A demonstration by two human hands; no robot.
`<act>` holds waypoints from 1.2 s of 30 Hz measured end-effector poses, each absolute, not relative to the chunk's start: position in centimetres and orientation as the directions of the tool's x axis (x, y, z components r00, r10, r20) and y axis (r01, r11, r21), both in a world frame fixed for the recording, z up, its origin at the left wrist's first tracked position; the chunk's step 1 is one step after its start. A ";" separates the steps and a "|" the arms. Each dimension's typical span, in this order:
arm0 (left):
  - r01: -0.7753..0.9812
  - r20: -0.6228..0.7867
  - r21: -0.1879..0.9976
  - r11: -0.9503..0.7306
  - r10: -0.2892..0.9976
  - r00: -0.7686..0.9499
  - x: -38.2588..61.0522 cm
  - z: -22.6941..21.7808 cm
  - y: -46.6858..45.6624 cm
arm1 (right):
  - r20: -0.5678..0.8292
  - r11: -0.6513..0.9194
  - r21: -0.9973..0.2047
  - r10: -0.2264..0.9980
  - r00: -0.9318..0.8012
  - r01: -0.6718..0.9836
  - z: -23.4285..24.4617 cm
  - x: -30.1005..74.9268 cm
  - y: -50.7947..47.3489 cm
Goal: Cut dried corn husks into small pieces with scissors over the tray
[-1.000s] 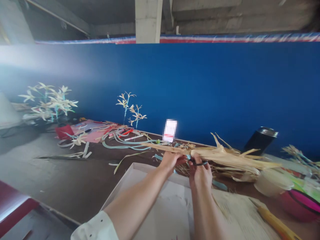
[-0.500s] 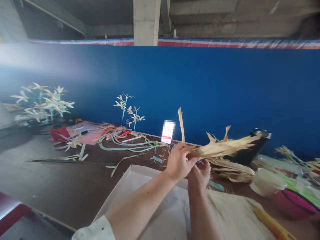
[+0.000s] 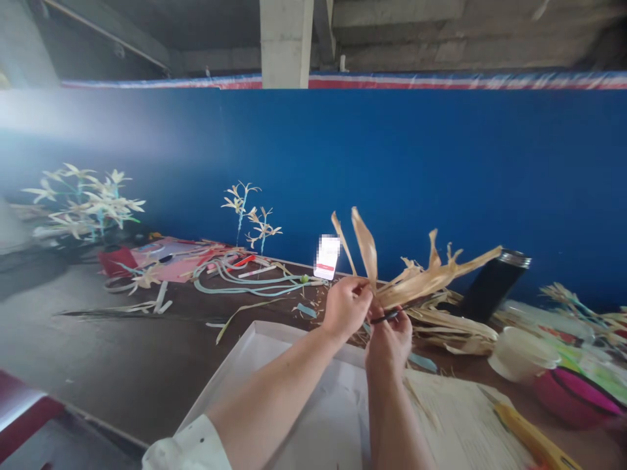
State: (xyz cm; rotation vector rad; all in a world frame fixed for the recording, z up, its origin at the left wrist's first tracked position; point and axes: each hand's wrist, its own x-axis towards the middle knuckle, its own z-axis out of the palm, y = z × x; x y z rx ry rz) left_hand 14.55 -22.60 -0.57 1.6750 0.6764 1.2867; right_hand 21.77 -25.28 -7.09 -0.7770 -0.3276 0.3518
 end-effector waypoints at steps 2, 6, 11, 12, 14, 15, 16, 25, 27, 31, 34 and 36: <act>-0.178 0.291 0.953 -0.245 0.904 0.313 14.5 -0.8 -22.0 | 0.121 0.687 -0.697 0.397 0.910 -0.207 -6.8 21.9 -25.4; -0.363 0.043 0.926 0.104 0.926 0.375 14.1 -2.0 -21.0 | 0.078 0.715 -0.666 0.348 0.934 -0.210 -6.6 22.1 -25.4; -0.523 0.018 0.814 0.253 0.889 0.458 13.7 -3.1 -20.8 | 0.170 0.698 -0.705 0.333 0.927 -0.121 -6.9 21.9 -25.3; -0.536 0.025 0.803 0.261 0.884 0.467 13.7 -3.1 -20.8 | 0.187 0.696 -0.710 0.330 0.925 -0.105 -6.9 21.8 -25.3; -0.537 0.042 0.803 0.258 0.874 0.484 13.7 -3.0 -20.9 | 0.204 0.690 -0.719 0.322 0.925 -0.082 -6.8 21.7 -25.3; -0.532 0.060 0.810 0.249 0.866 0.497 13.7 -3.0 -21.0 | 0.208 0.682 -0.728 0.318 0.925 -0.071 -6.8 21.6 -25.3; -0.526 0.078 0.817 0.236 0.859 0.507 13.7 -3.0 -21.0 | 0.210 0.673 -0.737 0.313 0.926 -0.061 -6.7 21.5 -25.3; -0.365 -0.042 0.910 0.199 0.918 0.395 13.2 -3.6 -20.1 | 0.184 0.663 -0.733 0.406 0.895 -0.150 -7.3 21.1 -25.2; -0.322 -0.064 0.925 0.204 0.916 0.395 13.0 -3.8 -20.0 | 0.132 0.660 -0.723 0.423 0.896 -0.205 -7.2 21.1 -25.3; -0.332 -0.105 0.911 0.246 0.916 0.388 13.0 -4.1 -19.8 | 0.011 0.646 -0.706 0.418 0.908 -0.289 -6.8 21.1 -25.3; -0.373 -0.111 0.893 0.253 0.925 0.363 13.3 -4.4 -19.8 | -0.009 0.617 -0.727 0.432 0.902 -0.303 -6.7 21.0 -25.4; -0.389 -0.106 0.887 0.247 0.931 0.349 13.4 -4.5 -19.9 | -0.008 0.611 -0.729 0.443 0.896 -0.309 -6.8 21.1 -25.4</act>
